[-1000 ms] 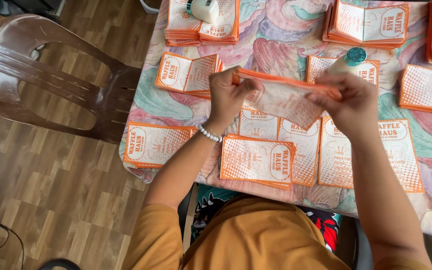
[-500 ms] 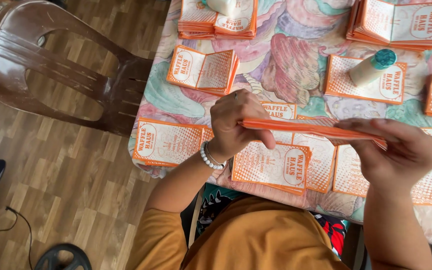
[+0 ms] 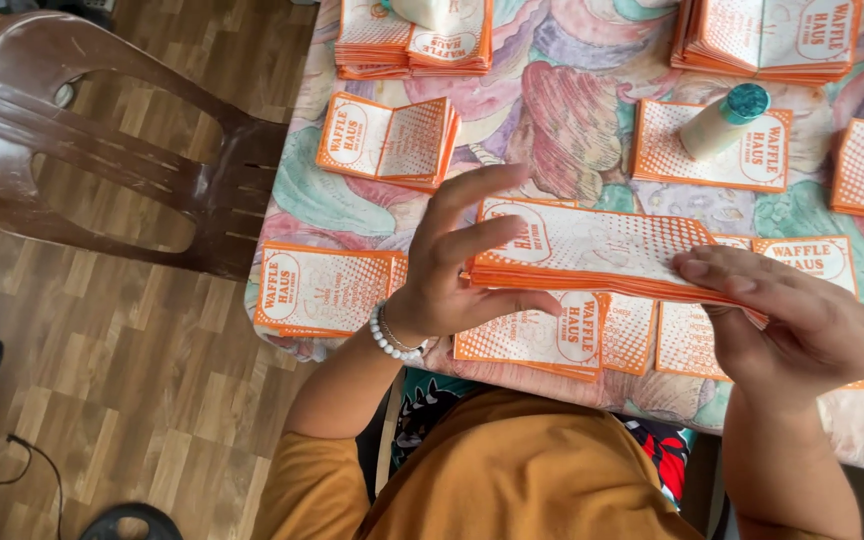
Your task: Folding and stacking printed paper bags on a table.
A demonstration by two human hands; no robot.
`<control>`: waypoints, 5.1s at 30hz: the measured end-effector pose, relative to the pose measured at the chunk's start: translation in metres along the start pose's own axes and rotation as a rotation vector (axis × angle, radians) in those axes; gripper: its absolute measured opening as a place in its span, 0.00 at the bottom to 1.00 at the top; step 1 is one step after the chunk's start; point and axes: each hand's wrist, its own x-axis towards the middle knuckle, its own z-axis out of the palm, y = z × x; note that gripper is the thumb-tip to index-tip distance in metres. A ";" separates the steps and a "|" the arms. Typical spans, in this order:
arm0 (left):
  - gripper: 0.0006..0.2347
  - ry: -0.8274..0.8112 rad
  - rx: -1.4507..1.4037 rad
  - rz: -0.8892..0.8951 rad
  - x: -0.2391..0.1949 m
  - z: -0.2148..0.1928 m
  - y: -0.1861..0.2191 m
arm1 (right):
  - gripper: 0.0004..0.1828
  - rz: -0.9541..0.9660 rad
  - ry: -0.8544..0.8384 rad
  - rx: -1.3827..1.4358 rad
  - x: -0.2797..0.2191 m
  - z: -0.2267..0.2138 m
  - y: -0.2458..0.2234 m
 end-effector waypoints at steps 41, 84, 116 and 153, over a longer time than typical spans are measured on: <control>0.06 0.036 -0.292 0.010 0.003 0.011 0.046 | 0.37 -0.137 0.042 0.139 -0.010 -0.013 -0.032; 0.15 -0.604 0.385 -0.091 0.019 -0.002 0.045 | 0.13 0.631 -0.421 -0.026 -0.022 -0.008 -0.005; 0.47 -0.678 0.772 -0.144 0.038 0.012 0.008 | 0.14 0.566 -0.136 -0.072 -0.006 0.011 0.076; 0.11 -0.684 0.552 -0.102 0.032 0.075 -0.135 | 0.20 0.676 -0.133 0.113 0.032 0.031 0.167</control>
